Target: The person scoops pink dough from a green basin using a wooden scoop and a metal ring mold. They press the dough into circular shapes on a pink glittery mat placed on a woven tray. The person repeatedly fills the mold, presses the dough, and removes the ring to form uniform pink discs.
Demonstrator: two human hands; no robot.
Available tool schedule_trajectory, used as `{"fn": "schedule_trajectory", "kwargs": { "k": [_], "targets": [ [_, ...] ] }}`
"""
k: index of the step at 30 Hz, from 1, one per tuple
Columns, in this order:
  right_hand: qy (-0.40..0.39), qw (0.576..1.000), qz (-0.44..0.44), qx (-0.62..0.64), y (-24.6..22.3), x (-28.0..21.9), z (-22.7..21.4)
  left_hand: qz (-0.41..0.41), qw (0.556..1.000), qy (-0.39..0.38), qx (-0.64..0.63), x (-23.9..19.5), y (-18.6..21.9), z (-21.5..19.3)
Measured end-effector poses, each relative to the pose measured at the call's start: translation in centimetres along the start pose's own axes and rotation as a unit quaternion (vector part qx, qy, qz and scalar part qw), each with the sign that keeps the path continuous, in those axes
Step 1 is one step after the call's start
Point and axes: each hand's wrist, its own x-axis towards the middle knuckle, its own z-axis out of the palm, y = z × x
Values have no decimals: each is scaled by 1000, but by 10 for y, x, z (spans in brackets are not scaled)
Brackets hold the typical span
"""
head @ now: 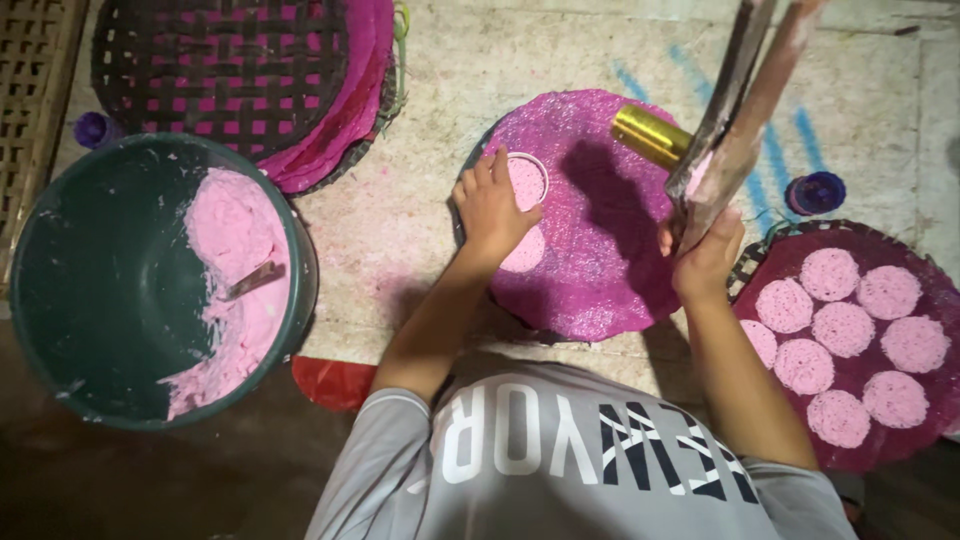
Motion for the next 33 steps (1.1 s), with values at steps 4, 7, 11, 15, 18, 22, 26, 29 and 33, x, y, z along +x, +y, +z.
{"fn": "schedule_trajectory", "kwargs": {
  "k": [4, 7, 11, 15, 18, 22, 26, 29, 33],
  "targets": [
    [-12, 999, -11, 42, -8, -4, -9, 35, 999, -4, 18, 30, 18, -15],
    [-50, 998, -18, -39, -29, -4, -13, 121, 993, -10, -11, 51, 47, -39],
    [-119, 951, -71, -275, -87, 11, -6, 350, 930, 16, -114, 52, 90, -99],
    [-265, 795, -284, -467, -162, 14, 16, 446, 836, -213, -237, -5, 104, -171],
    [-365, 707, -420, -437, -222, 25, 52, 422, 781, -378, -264, -44, 96, -230],
    [-539, 555, -550, -316, -251, 50, 108, 341, 787, -446, -255, -98, 77, -274],
    [-707, 619, -230, -253, -239, 27, 141, 268, 835, -394, -277, -131, 54, -296],
    [-748, 628, -178, -122, -215, -1, 155, 286, 849, -411, -165, -157, 27, -301],
    [-772, 624, -107, -61, -196, -22, 181, 226, 890, -397, -19, -185, -23, -297]
  ]
}}
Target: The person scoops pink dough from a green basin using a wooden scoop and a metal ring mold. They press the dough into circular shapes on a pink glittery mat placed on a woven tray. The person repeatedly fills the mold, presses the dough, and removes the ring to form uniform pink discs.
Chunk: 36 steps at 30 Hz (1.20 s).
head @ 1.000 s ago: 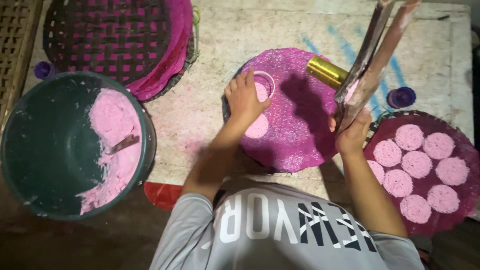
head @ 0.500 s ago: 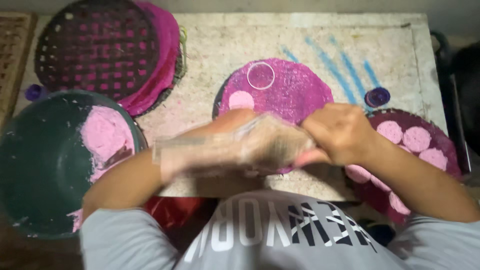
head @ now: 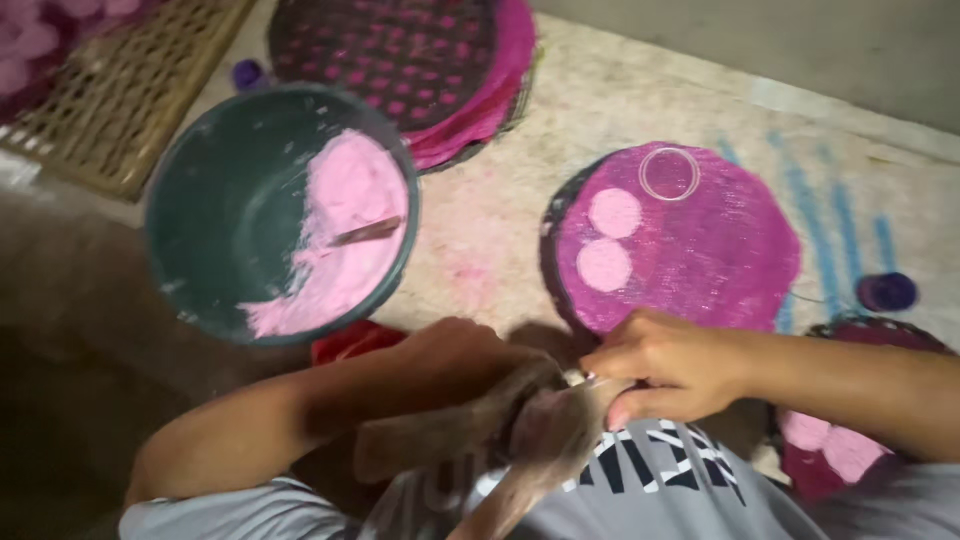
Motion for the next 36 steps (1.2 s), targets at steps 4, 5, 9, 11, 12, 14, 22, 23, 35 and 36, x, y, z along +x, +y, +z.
{"fn": "schedule_trajectory", "kwargs": {
  "k": [4, 5, 9, 11, 12, 14, 22, 23, 35, 36],
  "targets": [
    [4, 999, -23, 25, 6, 31, 0, -74, 987, 103, -98, -50, -56, 22],
    [9, 999, -32, 16, 5, 40, -4, -100, 979, 125, -126, -69, -71, 24],
    [48, 918, -42, -392, -6, 83, -46, -143, 929, 225, -255, -144, -117, 25],
    [28, 790, -58, -610, -8, 121, -65, -119, 911, 237, -316, -166, -127, 34],
    [-6, 721, -70, -690, -7, 142, -76, -109, 908, 247, -321, -168, -129, 41],
    [-6, 634, -160, -756, -1, 189, -95, -79, 901, 276, -324, -158, -136, 58],
    [90, 787, 137, -595, 107, 296, -30, -255, 624, 678, -293, -150, -238, 132],
    [17, 814, 206, -543, 127, 300, -16, -281, 591, 697, -293, -155, -252, 140],
    [-186, 800, 276, -498, 187, 360, 4, -310, 591, 682, -298, -138, -281, 178],
    [-182, 796, 273, -509, 182, 363, 2, -310, 591, 687, -286, -139, -280, 173]
  ]
}}
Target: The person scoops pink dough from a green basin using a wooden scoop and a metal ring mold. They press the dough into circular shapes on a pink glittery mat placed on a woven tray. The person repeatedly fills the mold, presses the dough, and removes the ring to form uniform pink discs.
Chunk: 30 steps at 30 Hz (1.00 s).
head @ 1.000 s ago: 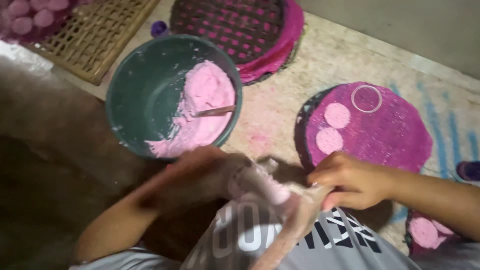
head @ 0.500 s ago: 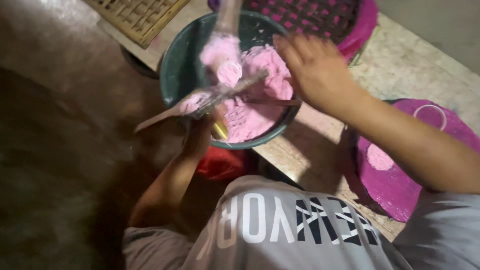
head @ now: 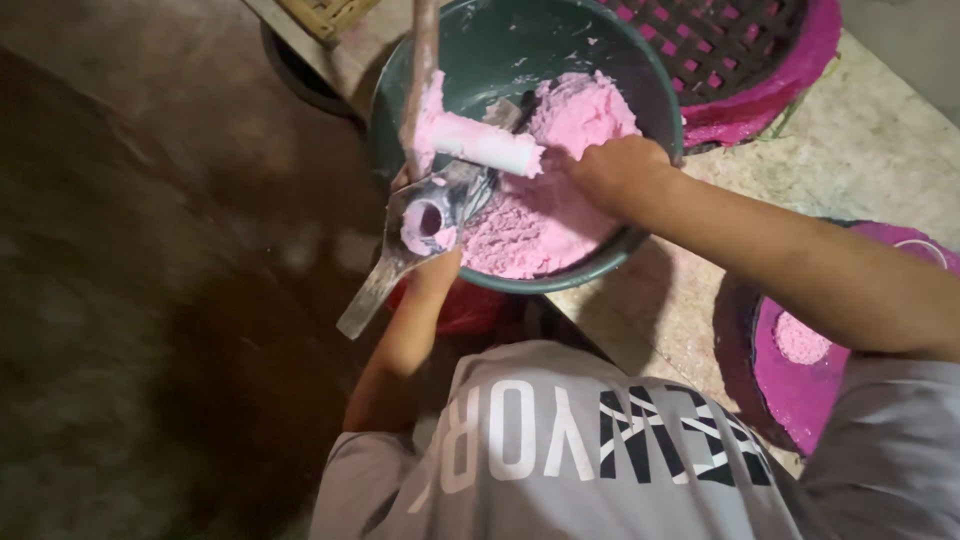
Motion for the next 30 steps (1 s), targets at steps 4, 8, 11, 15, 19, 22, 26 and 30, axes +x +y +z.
{"fn": "schedule_trajectory", "kwargs": {
  "k": [4, 8, 11, 15, 19, 22, 26, 30],
  "targets": [
    [-13, 998, -8, 53, -4, -4, -1, 36, 999, 30, 27, 6, 23, -2],
    [-58, 992, -68, 94, -3, -10, 17, 59, 996, 48, 48, 12, 39, -4],
    [-34, 988, -76, 132, -1, -13, 30, 62, 995, 54, 60, 10, 40, -5],
    [-37, 980, -137, 142, -1, -30, 32, 67, 995, 49, 61, 8, 32, 1],
    [80, 930, -185, 308, -6, -67, 21, 62, 995, 6, 76, 9, 21, -4],
    [49, 964, -96, 241, -4, -101, 3, 60, 993, -10, 102, 17, 25, -18],
    [78, 985, -13, 154, 12, -154, -32, 116, 977, 57, 168, 28, 54, -42],
    [175, 978, -25, 111, 27, -193, -86, 218, 950, 11, 224, 30, 101, -42]
  ]
}}
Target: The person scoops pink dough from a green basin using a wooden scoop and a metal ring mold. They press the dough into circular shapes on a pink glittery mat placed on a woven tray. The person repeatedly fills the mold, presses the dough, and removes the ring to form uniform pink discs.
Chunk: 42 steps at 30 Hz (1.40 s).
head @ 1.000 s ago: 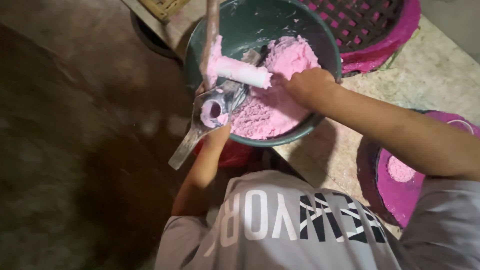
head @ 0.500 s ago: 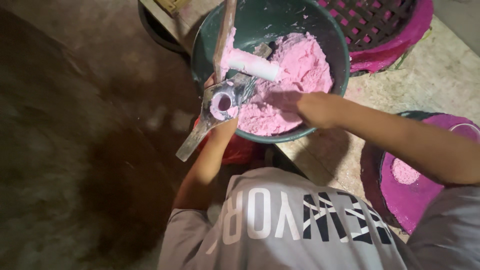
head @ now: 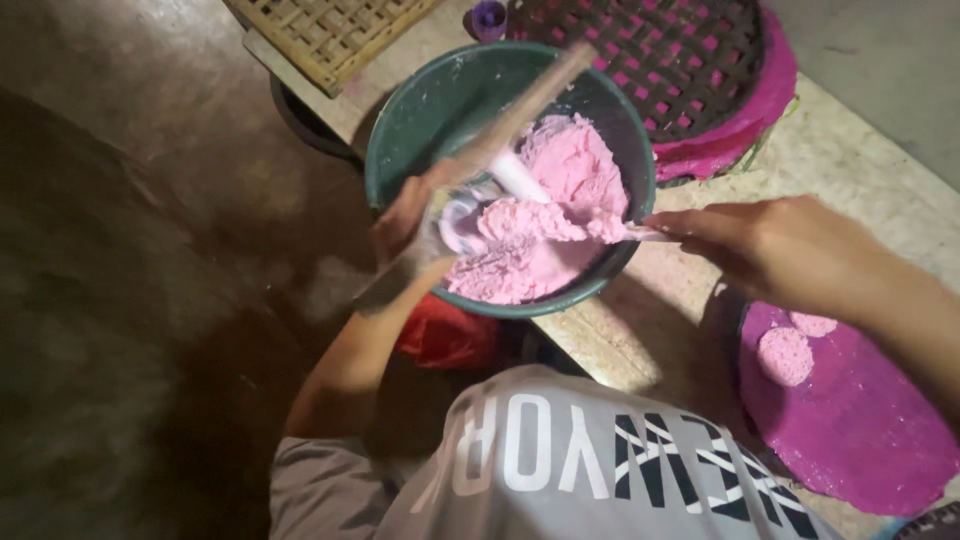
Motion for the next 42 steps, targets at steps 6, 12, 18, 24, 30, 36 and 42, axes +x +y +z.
{"fn": "schedule_trajectory", "kwargs": {
  "k": [6, 12, 18, 24, 30, 36, 42],
  "targets": [
    [44, 943, -70, -323, -42, 33, 22, -7, 994, -107, -18, -2, 46, 55],
    [25, 955, -109, -276, -56, 2, 32, 82, 986, -134, -47, -19, 20, 67],
    [-58, 948, -13, -313, -49, -31, -20, 46, 993, -96, -56, 4, 29, 39],
    [-12, 944, -75, -320, -71, 27, 42, 26, 988, -136, -70, 2, 49, 50],
    [-50, 977, 57, -200, -52, -21, 0, 13, 1000, -23, -8, 2, 18, 41],
    [232, 943, 27, 236, -58, 27, 63, 4, 996, 55, 74, 24, 29, 42],
    [151, 910, 64, 380, -46, 16, 143, -29, 987, 122, 96, 34, 33, 43]
  ]
}}
